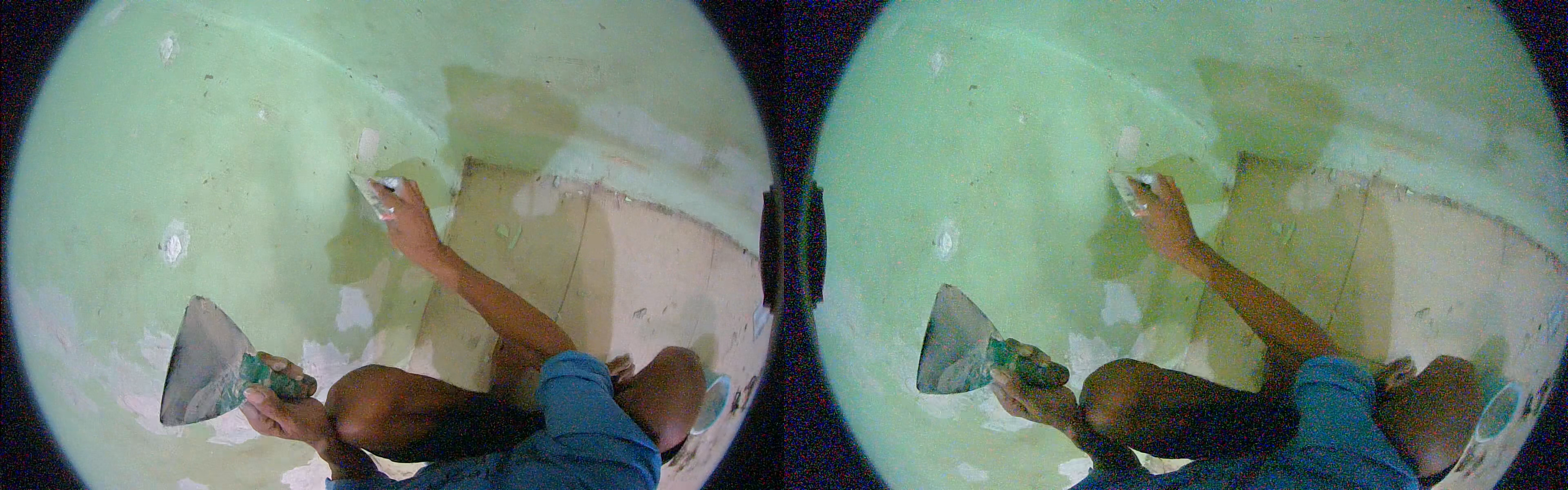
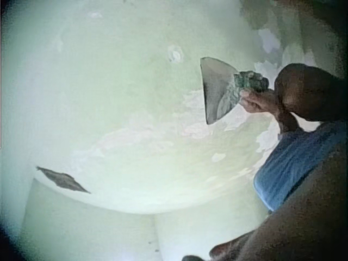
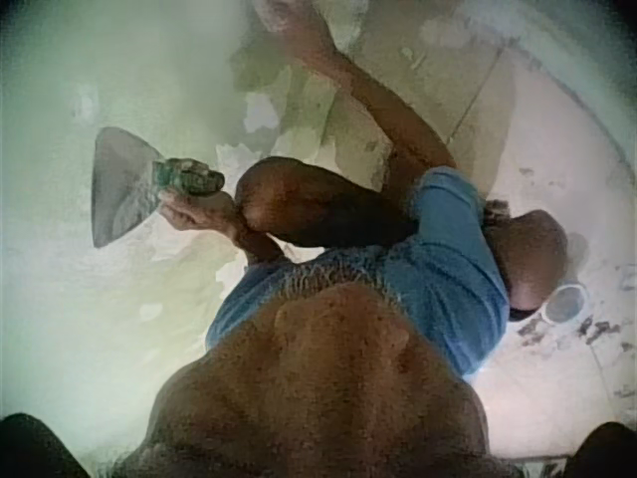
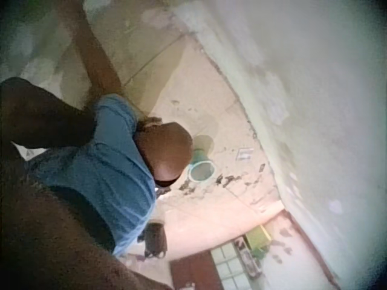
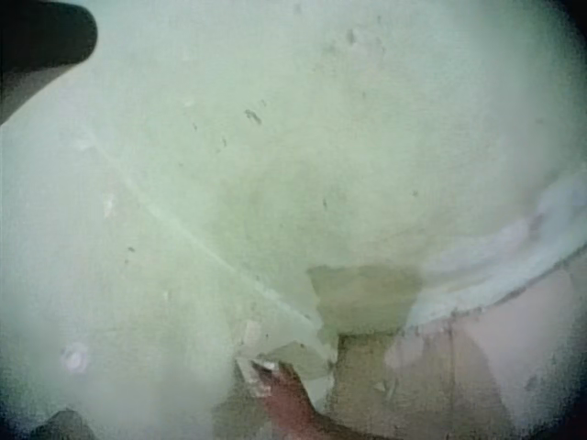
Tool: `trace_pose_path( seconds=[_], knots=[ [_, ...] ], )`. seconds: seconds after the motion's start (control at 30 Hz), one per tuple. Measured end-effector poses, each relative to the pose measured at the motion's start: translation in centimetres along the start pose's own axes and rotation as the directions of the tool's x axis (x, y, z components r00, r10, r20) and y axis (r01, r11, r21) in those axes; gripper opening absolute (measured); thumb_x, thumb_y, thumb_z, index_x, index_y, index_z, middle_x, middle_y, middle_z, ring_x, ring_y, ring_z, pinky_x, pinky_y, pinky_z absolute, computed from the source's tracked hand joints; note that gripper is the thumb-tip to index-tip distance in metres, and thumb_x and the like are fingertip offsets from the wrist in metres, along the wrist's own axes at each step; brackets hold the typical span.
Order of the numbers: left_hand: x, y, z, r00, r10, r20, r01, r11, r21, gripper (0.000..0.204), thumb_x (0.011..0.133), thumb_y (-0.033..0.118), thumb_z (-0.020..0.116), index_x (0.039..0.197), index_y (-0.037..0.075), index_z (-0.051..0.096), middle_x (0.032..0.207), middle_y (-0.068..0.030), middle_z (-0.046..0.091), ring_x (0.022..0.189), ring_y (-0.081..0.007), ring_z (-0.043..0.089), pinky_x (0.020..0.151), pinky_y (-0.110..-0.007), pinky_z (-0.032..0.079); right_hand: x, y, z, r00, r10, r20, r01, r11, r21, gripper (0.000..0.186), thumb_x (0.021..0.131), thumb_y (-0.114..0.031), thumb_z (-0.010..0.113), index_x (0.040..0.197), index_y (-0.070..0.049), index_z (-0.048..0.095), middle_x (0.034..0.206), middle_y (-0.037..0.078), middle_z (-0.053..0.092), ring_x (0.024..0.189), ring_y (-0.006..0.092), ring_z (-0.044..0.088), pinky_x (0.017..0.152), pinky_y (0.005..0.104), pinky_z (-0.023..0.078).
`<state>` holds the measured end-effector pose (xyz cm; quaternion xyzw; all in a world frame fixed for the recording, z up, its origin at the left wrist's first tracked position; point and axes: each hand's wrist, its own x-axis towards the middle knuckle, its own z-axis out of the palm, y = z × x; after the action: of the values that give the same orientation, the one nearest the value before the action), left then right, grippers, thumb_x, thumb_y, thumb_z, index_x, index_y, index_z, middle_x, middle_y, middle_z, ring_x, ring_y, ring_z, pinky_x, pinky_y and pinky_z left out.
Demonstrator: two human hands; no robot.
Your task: The person applies filler to cracks and holes in a green wall using putty knives, taking material from a blue container.
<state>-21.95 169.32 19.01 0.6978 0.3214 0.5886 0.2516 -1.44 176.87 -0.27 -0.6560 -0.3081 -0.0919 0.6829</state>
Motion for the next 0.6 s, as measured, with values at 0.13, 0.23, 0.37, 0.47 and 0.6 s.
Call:
trace_pose_path(
  seconds=[0.13, 0.23, 0.37, 0.47, 0.6],
  knots=[
    [-0.1, 0.0, 0.7, 0.998, 0.036, 0.044, -0.037, 0.999, 0.027, 0.047, 0.093, 0.044, 0.049, 0.087, -0.002, 0.055, 0.068, -0.0105, 0.057, 0.049, -0.0143, 0.049, 0.038, -0.024, 0.034, 5.4, 2.4, -2.3, 0.988, -0.029, -0.152, 0.021, 0.998, -0.053, 0.047, 0.080, -0.003, 0.058, 0.127, -0.006, 0.053, 0.112, 0.019, 0.054, 0.100, 0.0365, 0.049, 0.087, 0.0448, 0.041],
    [-0.8, 0.0, 0.9, 0.999, 0.035, -0.018, -0.035, 0.999, 0.010, 0.047, 0.092, 0.044, 0.049, 0.086, -0.002, 0.055, 0.069, -0.0106, 0.057, 0.050, -0.0140, 0.049, 0.038, -0.023, 0.033, 6.5, 2.0, -1.0, 0.974, -0.076, -0.216, 0.057, 0.994, -0.094, 0.051, 0.077, 0.001, 0.058, 0.127, -0.009, 0.055, 0.111, 0.016, 0.055, 0.100, 0.0357, 0.049, 0.087, 0.0446, 0.041],
    [-0.2, -0.3, 0.1, 0.997, -0.024, 0.067, 0.021, 0.999, 0.034, 0.047, 0.092, 0.045, 0.050, 0.086, -0.001, 0.056, 0.069, -0.0106, 0.058, 0.050, -0.0135, 0.050, 0.038, -0.023, 0.033, 0.9, -0.2, -1.3, 0.996, -0.038, 0.079, 0.042, 0.998, -0.051, 0.063, 0.071, 0.008, 0.056, 0.131, -0.009, 0.052, 0.110, 0.018, 0.055, 0.100, 0.0365, 0.049, 0.090, 0.0447, 0.040],
    [0.0, -1.1, -0.4, 0.990, -0.031, 0.140, 0.023, 0.998, 0.057, 0.045, 0.092, 0.046, 0.050, 0.087, 0.001, 0.055, 0.067, -0.0104, 0.058, 0.048, -0.0139, 0.049, 0.035, -0.024, 0.032, 1.8, 2.9, -1.9, 0.996, 0.093, 0.018, -0.087, 0.975, -0.204, 0.066, 0.070, 0.009, 0.055, 0.132, -0.010, 0.050, 0.111, 0.017, 0.053, 0.101, 0.0367, 0.047, 0.091, 0.0456, 0.039],
    [-0.7, -0.3, 0.0, 0.985, -0.019, 0.174, 0.009, 0.998, 0.056, 0.042, 0.092, 0.045, 0.050, 0.086, 0.003, 0.054, 0.068, -0.0105, 0.058, 0.049, -0.0143, 0.049, 0.034, -0.024, 0.032, 3.3, 4.0, 0.4, 0.987, 0.070, -0.141, -0.092, 0.983, -0.157, 0.070, 0.069, 0.010, 0.055, 0.135, -0.010, 0.047, 0.115, 0.020, 0.051, 0.105, 0.0388, 0.045, 0.093, 0.0472, 0.039]
  ],
)
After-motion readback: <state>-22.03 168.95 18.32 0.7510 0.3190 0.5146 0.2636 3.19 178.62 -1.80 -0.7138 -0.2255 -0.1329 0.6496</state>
